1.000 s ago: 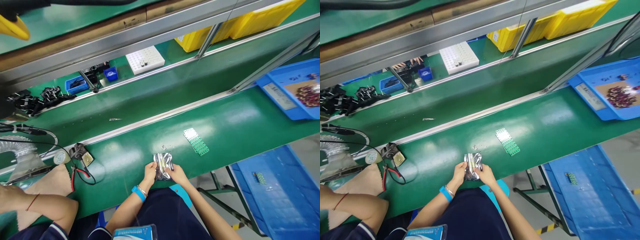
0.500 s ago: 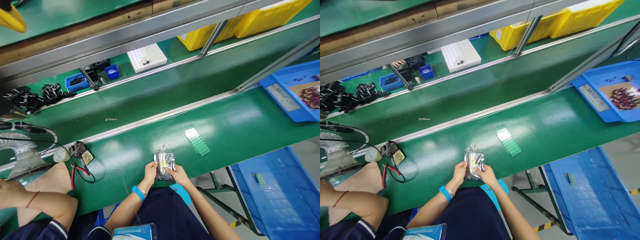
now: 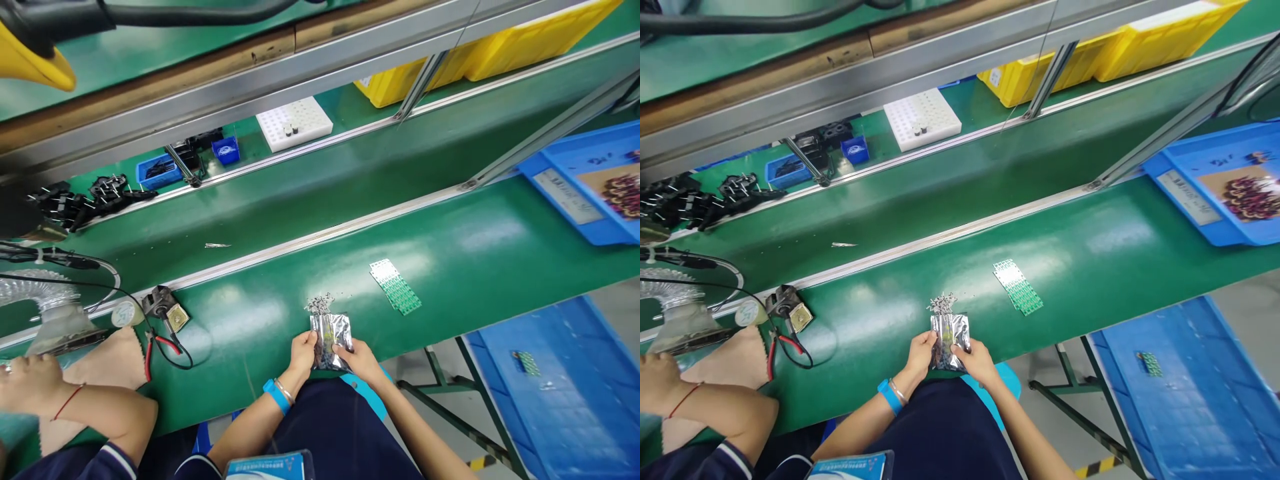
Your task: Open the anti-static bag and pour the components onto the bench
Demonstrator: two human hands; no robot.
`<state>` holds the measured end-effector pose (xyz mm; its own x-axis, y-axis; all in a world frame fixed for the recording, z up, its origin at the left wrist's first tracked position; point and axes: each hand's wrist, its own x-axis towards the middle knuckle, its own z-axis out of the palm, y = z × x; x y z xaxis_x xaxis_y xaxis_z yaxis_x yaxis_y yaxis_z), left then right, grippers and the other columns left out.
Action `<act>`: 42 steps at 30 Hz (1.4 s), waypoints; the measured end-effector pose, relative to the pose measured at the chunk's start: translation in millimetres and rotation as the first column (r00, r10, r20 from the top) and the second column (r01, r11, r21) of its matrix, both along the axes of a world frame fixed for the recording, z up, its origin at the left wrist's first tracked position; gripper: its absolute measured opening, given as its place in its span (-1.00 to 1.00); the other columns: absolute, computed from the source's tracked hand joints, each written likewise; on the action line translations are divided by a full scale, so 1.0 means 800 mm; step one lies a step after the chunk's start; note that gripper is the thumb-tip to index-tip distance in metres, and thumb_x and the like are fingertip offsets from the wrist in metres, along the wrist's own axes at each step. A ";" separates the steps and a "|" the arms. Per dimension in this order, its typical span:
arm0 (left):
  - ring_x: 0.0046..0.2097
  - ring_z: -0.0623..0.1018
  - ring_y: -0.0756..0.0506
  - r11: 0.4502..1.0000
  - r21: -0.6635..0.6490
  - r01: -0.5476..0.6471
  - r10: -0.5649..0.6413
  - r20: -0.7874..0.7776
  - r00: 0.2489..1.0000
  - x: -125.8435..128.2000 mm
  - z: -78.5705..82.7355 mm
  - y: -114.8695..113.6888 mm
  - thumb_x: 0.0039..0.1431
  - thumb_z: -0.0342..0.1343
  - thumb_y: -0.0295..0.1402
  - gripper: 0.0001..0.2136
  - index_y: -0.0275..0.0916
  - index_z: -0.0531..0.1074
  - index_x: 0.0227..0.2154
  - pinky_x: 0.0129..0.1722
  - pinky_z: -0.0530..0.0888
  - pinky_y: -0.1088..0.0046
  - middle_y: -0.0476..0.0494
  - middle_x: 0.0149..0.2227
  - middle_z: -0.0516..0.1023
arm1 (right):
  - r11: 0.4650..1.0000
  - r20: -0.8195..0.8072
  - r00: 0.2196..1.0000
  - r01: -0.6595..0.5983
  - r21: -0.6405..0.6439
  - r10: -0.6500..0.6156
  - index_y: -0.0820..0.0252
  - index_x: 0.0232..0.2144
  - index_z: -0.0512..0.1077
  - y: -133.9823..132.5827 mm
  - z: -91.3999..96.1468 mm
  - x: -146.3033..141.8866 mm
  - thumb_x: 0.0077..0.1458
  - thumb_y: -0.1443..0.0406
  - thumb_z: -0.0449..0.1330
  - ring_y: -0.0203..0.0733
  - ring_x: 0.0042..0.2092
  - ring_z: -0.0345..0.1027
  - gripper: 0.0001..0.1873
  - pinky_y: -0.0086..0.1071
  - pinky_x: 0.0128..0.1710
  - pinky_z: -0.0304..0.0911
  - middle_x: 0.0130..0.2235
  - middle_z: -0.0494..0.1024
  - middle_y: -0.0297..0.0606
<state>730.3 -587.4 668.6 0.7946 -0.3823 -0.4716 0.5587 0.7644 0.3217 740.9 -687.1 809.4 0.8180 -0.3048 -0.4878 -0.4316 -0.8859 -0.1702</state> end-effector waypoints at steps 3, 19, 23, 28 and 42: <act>-0.39 0.28 0.04 0.999 0.034 -0.006 0.005 0.006 1.000 -0.004 -0.001 -0.002 -0.12 0.12 0.24 -0.25 -0.54 0.46 -0.30 -0.38 0.25 0.51 -0.25 -0.34 0.44 | 0.999 -0.008 1.000 0.017 0.027 -0.017 0.38 -0.24 0.46 -0.009 -0.006 -0.005 -0.01 -0.07 0.13 -0.16 -0.23 0.33 -0.42 -0.41 -0.25 0.20 -0.27 0.50 -0.23; -0.40 0.20 0.06 0.986 0.167 -0.008 -0.028 0.211 0.977 -0.016 0.003 0.017 0.18 -0.02 -0.02 -0.50 -0.51 0.44 -0.33 -0.40 0.19 0.52 -0.14 -0.41 0.35 | 0.977 -0.001 1.000 -0.029 0.213 0.029 0.41 -0.11 0.41 -0.017 -0.015 -0.027 0.05 -0.06 0.14 -0.09 -0.12 0.39 -0.38 -0.31 -0.09 0.28 -0.13 0.49 -0.11; -0.25 0.39 -0.01 0.964 0.241 -0.111 0.021 0.349 0.937 -0.012 0.012 0.037 0.28 -0.07 -0.07 -0.56 -0.40 0.50 -0.19 -0.21 0.32 0.48 -0.14 -0.25 0.49 | 0.980 0.123 0.991 -0.078 0.184 0.055 0.37 -0.09 0.43 -0.009 -0.011 -0.024 0.06 -0.05 0.15 -0.17 -0.05 0.36 -0.40 -0.34 0.03 0.25 -0.08 0.48 -0.16; 0.01 0.46 -0.01 0.921 0.261 -0.289 0.126 0.502 0.856 0.008 0.032 0.067 0.33 -0.07 -0.18 -0.65 -0.24 0.49 -0.04 0.09 0.34 0.44 -0.07 -0.04 0.48 | 0.973 0.280 0.943 -0.213 0.085 0.182 0.21 -0.14 0.50 0.005 0.002 0.001 0.10 0.00 0.16 -0.27 0.06 0.30 -0.55 -0.41 0.16 0.12 -0.02 0.46 -0.29; 0.14 0.36 0.01 0.752 0.411 -0.515 0.364 0.393 0.844 -0.003 -0.044 0.112 0.36 -0.12 -0.17 -0.64 -0.25 0.39 0.05 0.21 0.26 0.41 -0.10 0.09 0.39 | 0.874 0.225 0.886 -0.447 0.189 0.405 0.02 0.03 0.44 0.107 -0.027 0.034 0.22 0.10 0.04 -0.43 0.15 0.23 -0.61 -0.50 0.27 0.03 0.08 0.38 -0.48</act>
<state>727.9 -497.9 633.1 0.9368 0.2610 -0.2328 0.0308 0.6015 0.7983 768.1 -601.4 787.6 0.9200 0.1954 -0.3397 0.0340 -0.9034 -0.4274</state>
